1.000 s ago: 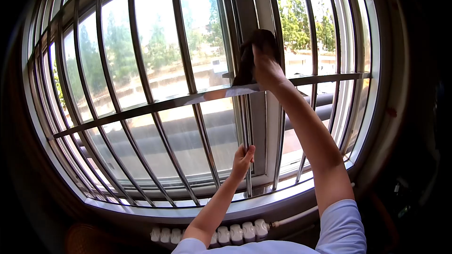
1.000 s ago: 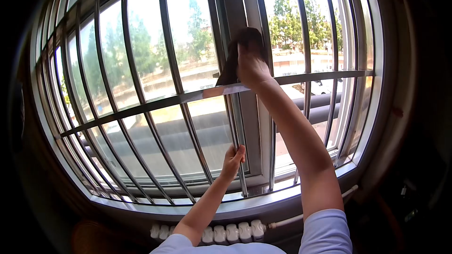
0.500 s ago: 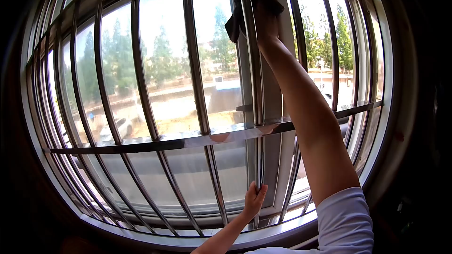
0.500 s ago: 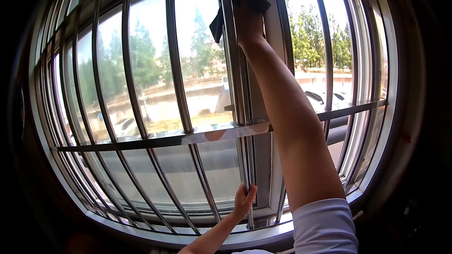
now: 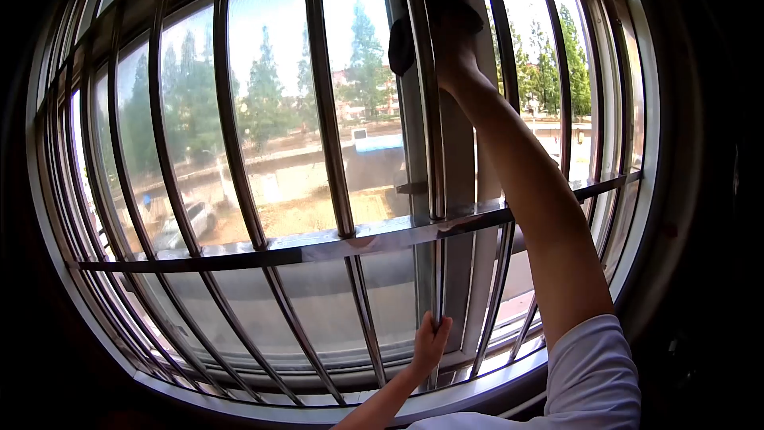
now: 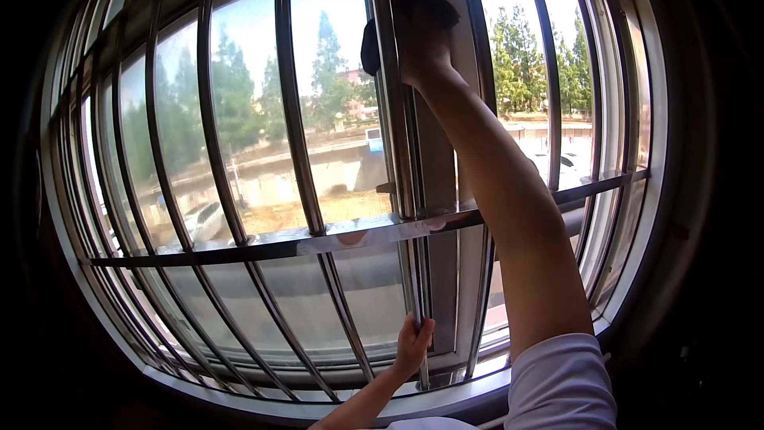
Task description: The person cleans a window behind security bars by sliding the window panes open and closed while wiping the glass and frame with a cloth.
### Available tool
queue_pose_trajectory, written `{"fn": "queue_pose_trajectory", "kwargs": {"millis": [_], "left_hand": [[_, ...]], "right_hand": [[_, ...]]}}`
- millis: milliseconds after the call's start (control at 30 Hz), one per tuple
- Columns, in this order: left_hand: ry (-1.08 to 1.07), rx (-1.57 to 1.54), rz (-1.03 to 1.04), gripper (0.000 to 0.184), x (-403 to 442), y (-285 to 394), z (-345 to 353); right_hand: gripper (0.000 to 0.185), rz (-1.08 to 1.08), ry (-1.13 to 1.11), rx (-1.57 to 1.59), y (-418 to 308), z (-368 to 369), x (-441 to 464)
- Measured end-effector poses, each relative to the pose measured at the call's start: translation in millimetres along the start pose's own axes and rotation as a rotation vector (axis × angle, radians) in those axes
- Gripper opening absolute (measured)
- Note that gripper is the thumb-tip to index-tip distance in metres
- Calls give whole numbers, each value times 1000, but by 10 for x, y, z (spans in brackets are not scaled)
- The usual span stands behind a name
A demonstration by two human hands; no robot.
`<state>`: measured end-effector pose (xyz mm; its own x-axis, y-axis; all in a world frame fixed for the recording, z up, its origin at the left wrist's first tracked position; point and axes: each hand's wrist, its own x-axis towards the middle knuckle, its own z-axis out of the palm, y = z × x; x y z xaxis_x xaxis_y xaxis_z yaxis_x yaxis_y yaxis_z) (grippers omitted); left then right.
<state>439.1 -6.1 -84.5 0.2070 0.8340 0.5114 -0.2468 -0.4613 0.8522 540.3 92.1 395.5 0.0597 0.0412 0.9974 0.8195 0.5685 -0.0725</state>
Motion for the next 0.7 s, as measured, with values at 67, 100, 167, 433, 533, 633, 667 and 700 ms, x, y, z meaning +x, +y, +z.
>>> {"fn": "queue_pose_trajectory", "kwargs": {"millis": [67,100,167,433,533,633,667,700], "left_hand": [[-1,34,34,31,17,30,-15],[-16,51,38,32,17,34,-27],[-26,37,47,32,13,36,-31],[-25,93,60,29,17,-151,-83],[13,114,38,29,3,-174,-49],[49,175,55,30,1,-170,-45],[56,176,55,30,-6,-170,-41],[49,163,49,30,-11,-186,-35]], "right_hand": [[53,15,-289,-308,-236,-323,-651],[63,106,-466,-184,-152,-368,-864],[76,-78,-515,-328,-101,-475,-1437],[66,-195,-406,-300,-213,-587,-1251],[64,-116,-389,-283,-118,-354,-547],[73,-195,-112,-312,135,-42,217],[72,-219,-33,-272,224,48,439],[72,-222,-32,-266,72,-19,525]]}}
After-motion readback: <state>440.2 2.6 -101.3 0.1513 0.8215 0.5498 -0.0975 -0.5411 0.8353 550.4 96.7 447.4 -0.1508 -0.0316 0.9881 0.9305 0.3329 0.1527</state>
